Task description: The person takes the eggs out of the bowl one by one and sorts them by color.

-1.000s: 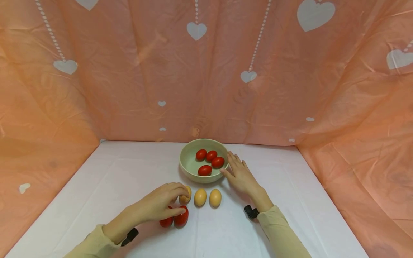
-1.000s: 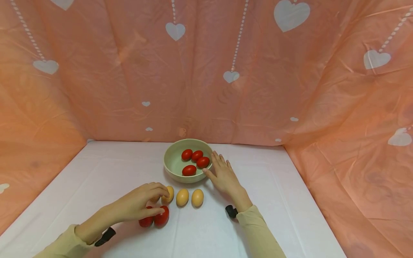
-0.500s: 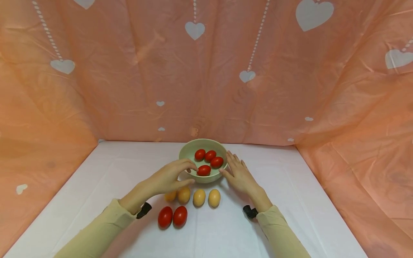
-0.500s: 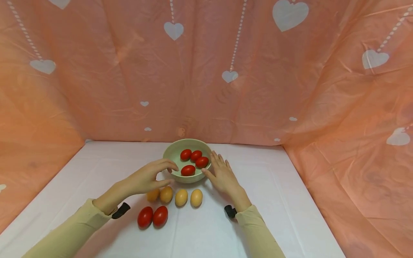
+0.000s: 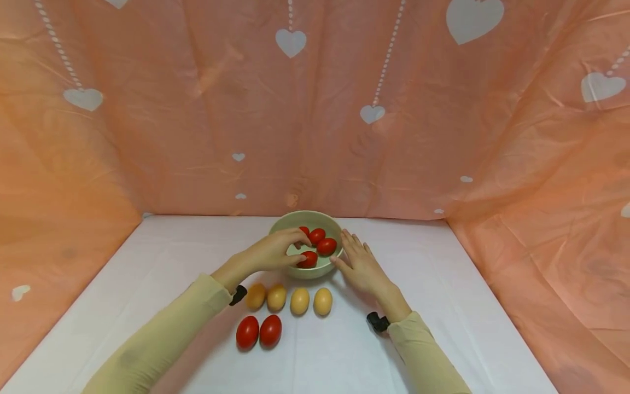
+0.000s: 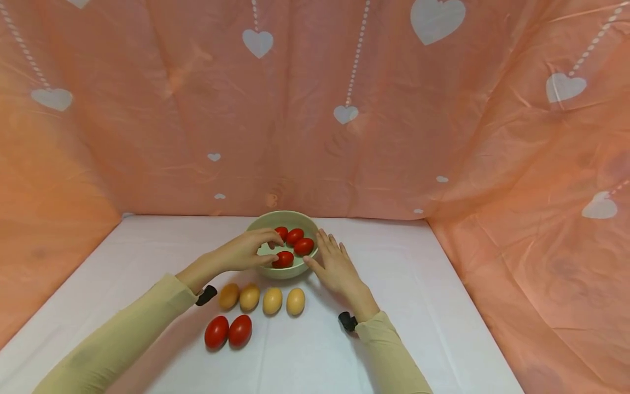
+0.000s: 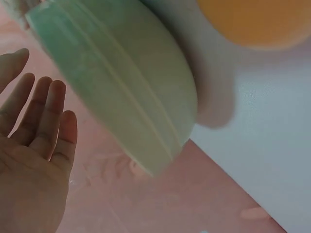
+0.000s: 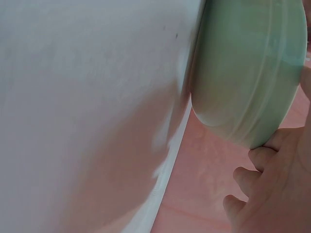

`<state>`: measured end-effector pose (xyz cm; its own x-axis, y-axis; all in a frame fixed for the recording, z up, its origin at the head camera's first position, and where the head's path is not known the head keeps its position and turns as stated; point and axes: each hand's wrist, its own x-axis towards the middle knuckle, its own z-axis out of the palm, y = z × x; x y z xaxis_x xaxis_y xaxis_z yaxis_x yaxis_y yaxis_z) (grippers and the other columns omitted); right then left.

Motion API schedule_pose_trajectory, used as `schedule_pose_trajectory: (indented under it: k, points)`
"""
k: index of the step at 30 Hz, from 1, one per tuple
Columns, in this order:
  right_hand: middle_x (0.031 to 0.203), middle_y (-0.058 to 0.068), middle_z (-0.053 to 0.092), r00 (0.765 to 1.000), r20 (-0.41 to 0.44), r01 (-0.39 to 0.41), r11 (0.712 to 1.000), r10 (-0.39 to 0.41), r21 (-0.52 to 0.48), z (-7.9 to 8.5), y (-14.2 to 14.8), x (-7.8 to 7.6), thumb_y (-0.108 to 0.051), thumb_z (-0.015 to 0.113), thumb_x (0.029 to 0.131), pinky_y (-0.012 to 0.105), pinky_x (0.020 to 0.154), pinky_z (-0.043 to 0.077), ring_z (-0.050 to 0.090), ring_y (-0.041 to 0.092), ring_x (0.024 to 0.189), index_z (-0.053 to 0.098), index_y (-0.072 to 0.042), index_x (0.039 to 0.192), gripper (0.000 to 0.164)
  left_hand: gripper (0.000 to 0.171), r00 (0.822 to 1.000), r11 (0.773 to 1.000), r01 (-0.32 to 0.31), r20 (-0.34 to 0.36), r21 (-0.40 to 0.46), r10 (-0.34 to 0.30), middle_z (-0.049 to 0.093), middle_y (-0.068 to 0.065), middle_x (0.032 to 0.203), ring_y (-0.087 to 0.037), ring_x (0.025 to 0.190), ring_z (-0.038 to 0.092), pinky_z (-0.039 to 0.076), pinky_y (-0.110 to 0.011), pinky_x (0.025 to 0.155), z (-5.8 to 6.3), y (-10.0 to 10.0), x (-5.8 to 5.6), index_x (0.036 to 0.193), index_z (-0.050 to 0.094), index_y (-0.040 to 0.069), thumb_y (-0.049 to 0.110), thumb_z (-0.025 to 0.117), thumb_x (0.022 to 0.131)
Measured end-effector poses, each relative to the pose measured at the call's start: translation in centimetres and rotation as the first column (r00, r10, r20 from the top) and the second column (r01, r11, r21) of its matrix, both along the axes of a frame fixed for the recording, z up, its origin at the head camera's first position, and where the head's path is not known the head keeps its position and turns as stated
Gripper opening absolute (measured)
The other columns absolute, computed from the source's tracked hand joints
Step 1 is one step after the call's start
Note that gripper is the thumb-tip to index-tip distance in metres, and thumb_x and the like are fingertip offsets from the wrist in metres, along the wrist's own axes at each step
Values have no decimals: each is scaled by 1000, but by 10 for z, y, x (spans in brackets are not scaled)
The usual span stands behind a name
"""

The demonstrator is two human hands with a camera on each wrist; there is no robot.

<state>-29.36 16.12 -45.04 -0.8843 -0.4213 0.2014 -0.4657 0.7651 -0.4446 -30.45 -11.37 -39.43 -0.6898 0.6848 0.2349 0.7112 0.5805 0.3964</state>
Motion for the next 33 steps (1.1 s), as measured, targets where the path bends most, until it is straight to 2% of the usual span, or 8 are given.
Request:
schedule_pose_trajectory:
  k: [7,15,20,24,28,33]
  points:
    - [172,13,17,1000,3,4,1000,-4,-1,1,-1,0,-48,49,108,60,125,12,16,39,158,23,-1,163,78,27,997,992,74,42,-97,-71,68,-9,116,-27,102,68,57,-36,89,-6,6,-19,121,73,8,10,75,95]
    - [172,12,16,1000,-2,6,1000,-6,9,1,0,1,-47,49,108,61,125,13,17,39,158,22,-1,164,77,32,989,972,124,102,-199,-105,67,-10,122,-30,111,67,55,-39,98,-6,12,-30,125,74,8,5,75,93]
    - [172,12,15,1000,-1,5,1000,-5,17,1,0,0,-49,48,108,60,125,13,16,38,158,21,-1,164,78,36,983,964,132,154,-231,-98,66,-13,132,-31,120,63,52,-42,104,-8,14,-35,129,73,9,3,73,94]
    - [172,12,15,1000,1,2,1000,-2,14,1,0,0,-50,47,109,60,125,13,16,38,158,21,-2,164,78,39,974,957,162,192,-240,-116,64,-15,137,-33,127,59,50,-43,106,-11,16,-36,132,71,5,2,72,94]
    - [172,12,15,1000,2,2,1000,-2,16,1,0,1,-51,47,108,60,125,13,16,38,158,22,-2,164,78,39,973,956,171,193,-237,-126,64,-17,137,-31,124,61,53,-38,101,-14,17,-37,132,70,3,3,73,93]
    - [172,12,15,1000,-1,2,1000,-2,21,1,0,0,-50,47,108,60,125,13,17,39,158,22,-1,164,78,41,975,962,137,204,-236,-89,65,-17,136,-28,119,62,54,-34,97,-13,17,-37,133,71,5,4,76,92]
